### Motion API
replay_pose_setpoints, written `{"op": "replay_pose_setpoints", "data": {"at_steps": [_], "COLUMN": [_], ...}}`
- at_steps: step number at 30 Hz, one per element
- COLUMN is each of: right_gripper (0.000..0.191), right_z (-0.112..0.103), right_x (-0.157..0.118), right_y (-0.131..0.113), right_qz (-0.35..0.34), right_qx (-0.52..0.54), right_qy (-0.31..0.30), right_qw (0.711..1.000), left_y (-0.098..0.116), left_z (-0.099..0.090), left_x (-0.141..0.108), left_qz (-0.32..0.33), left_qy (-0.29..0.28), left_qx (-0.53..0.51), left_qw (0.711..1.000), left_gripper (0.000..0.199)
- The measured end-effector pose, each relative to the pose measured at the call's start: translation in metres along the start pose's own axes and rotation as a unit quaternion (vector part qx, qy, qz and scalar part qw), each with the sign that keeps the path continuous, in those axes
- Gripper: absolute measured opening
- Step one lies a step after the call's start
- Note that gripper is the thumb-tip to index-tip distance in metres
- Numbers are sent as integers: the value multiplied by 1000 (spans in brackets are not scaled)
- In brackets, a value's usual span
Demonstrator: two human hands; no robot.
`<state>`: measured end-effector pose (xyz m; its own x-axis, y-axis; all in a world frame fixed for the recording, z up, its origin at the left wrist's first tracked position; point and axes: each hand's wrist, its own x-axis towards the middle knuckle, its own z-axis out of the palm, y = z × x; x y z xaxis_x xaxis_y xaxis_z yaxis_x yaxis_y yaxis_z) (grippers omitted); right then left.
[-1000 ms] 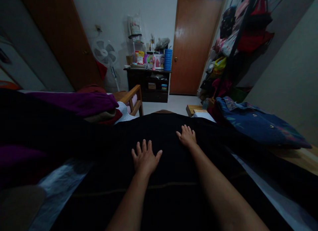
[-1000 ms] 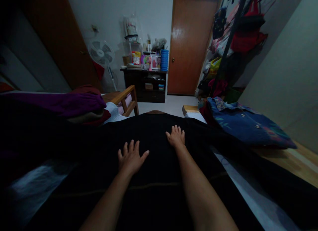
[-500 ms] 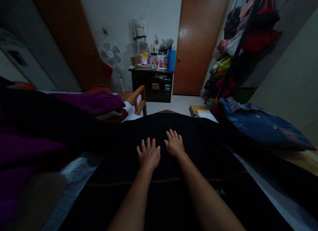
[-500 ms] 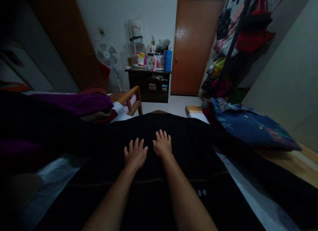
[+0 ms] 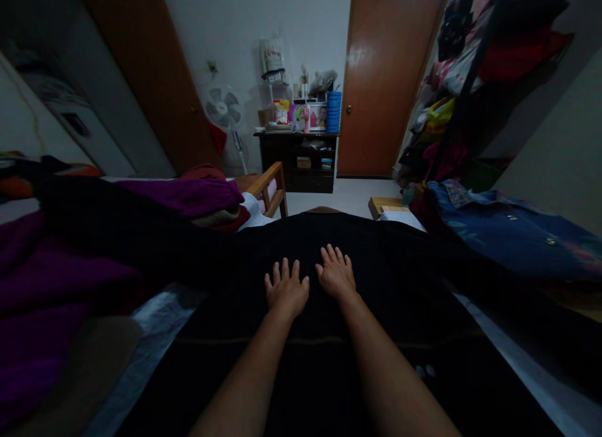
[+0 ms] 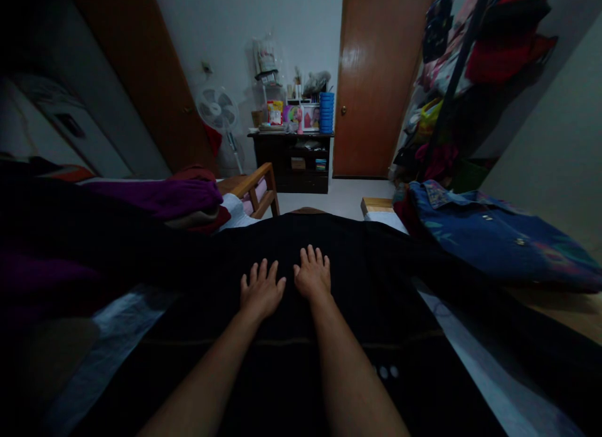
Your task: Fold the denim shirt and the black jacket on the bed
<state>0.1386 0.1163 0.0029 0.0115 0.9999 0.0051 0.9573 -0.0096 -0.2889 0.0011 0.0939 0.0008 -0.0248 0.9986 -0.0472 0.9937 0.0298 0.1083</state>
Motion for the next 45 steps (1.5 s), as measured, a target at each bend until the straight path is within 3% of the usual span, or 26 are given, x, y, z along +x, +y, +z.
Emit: {"op": "replay_pose_setpoints", "data": {"at_steps": [3, 7, 11, 19, 22, 25, 28, 32, 34, 39, 45], "right_gripper": [61, 61, 61, 60, 61, 61, 61, 62, 62, 62, 62], "right_z": [-1, -1, 1, 2, 1, 1, 1, 1, 1, 0, 1], "right_x": [1, 1, 2, 3, 3, 4, 4, 3, 3, 3, 2], "right_y": [-1, -1, -2, -2, -4, -4, -4, -4, -4, -5, -5], "right_qz": [5, 10, 8, 10, 12, 15, 17, 16, 17, 18, 18], "right_qx": [5, 5, 0, -5, -9, -10, -6, 4, 4, -1, -4], "right_qy": [-5, -8, 4, -2, -6, -10, -7, -3, -5, -3, -2], "right_qw": [1000, 1000, 1000, 1000, 1000, 1000, 1000, 1000, 1000, 1000, 1000], "left_y": [-2, -11, -22, -34, -35, -34, -34, -36, -37, -36, -22], "left_z": [-4, -4, -3, -12, -21, -31, -40, -51, -58, -74, -76], "left_x": [7, 27, 62, 126, 144, 163, 180, 200, 206, 211, 191], "left_qz": [5, 47, 73, 46, 52, 56, 34, -3, 3, 29, 92], "left_qy": [-34, -11, 6, 5, 41, 118, 163, 32, -3, -13, 16], "left_qx": [9, 15, 15, 22, 52, 75, 78, 55, 47, 46, 55], "left_qw": [999, 999, 997, 999, 996, 989, 983, 998, 999, 998, 994], "left_gripper": [67, 76, 75, 73, 61, 44, 51, 48, 44, 36, 40]}}
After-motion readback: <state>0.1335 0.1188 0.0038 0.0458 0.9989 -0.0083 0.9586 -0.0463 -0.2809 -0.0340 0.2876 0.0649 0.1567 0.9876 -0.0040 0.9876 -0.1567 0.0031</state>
